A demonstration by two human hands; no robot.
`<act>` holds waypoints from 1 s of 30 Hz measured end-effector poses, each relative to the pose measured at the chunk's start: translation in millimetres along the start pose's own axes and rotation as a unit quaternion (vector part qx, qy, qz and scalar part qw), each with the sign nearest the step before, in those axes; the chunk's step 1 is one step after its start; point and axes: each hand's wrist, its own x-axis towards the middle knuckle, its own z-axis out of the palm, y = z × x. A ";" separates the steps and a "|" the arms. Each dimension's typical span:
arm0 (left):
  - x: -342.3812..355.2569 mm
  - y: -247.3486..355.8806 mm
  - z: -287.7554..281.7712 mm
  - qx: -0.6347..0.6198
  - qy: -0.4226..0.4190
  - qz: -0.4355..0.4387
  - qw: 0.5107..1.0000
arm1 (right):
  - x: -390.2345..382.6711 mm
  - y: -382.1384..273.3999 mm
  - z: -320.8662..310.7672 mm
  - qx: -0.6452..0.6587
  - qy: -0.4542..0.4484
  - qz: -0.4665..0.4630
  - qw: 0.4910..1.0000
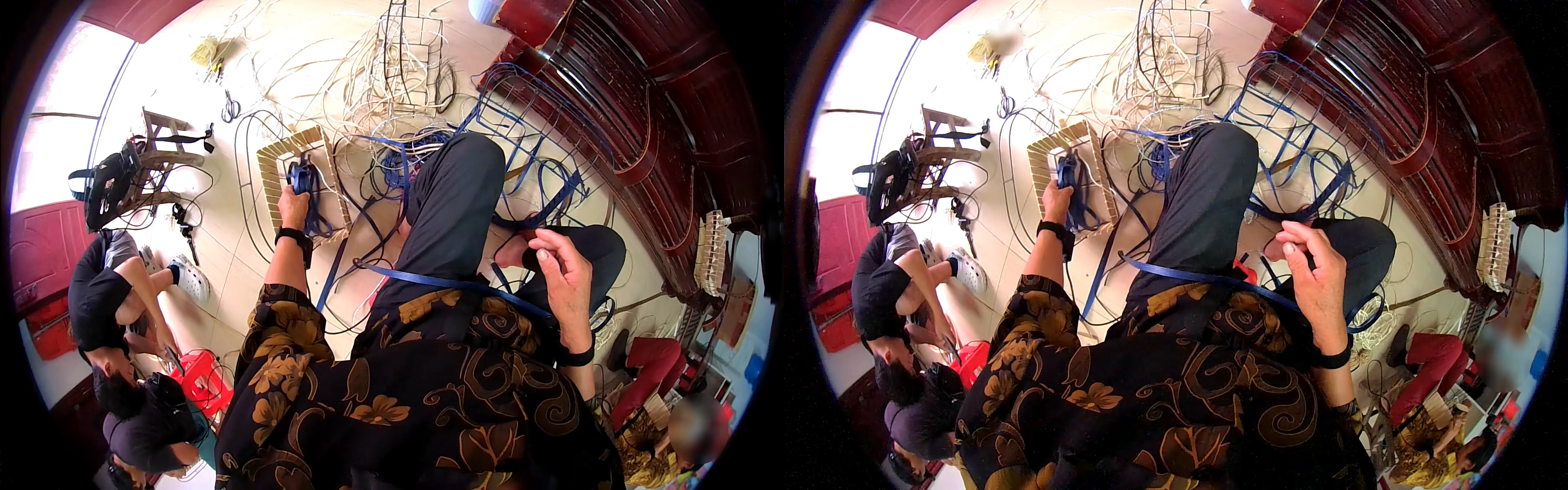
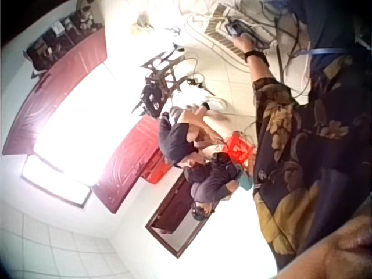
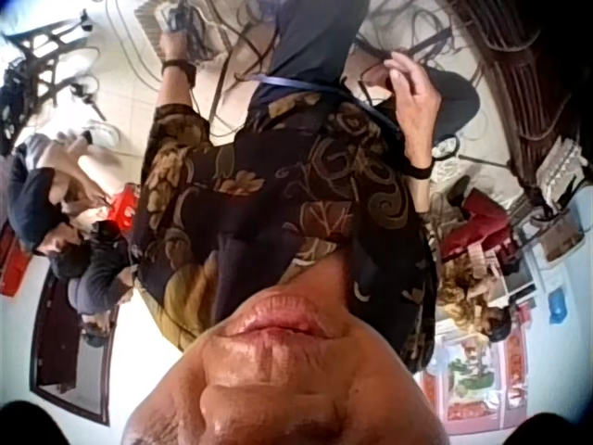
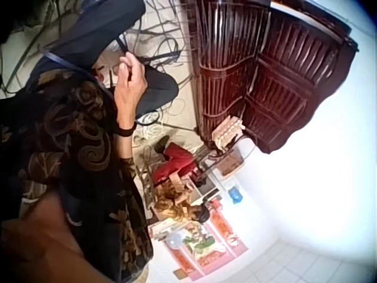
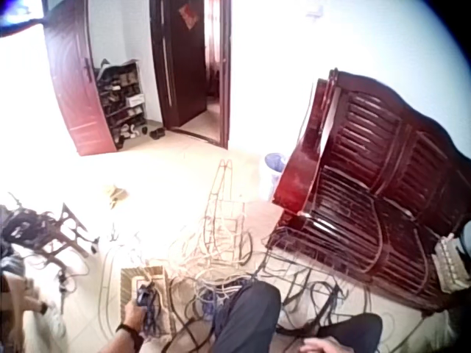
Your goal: The person weaves blue plastic straps into a basket frame by hand, pulling long strips through the structure and tightening the weave.
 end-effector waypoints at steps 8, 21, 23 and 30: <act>-11.7 -13.7 -3.8 0.018 0.176 -0.038 0.983 | 0.9 -0.3 -15.9 -0.008 0.020 -0.011 1.000; -219.3 253.4 -54.9 -0.120 -0.084 0.384 0.912 | -41.5 61.2 -76.7 0.054 0.115 0.035 0.991; -259.9 270.3 -58.6 -0.129 -0.200 0.473 0.848 | -47.6 65.1 -69.9 -0.031 -0.002 0.038 0.999; -316.0 270.3 -14.3 0.049 -0.530 0.493 0.688 | -74.3 91.7 -16.8 -0.122 -0.214 -0.018 0.969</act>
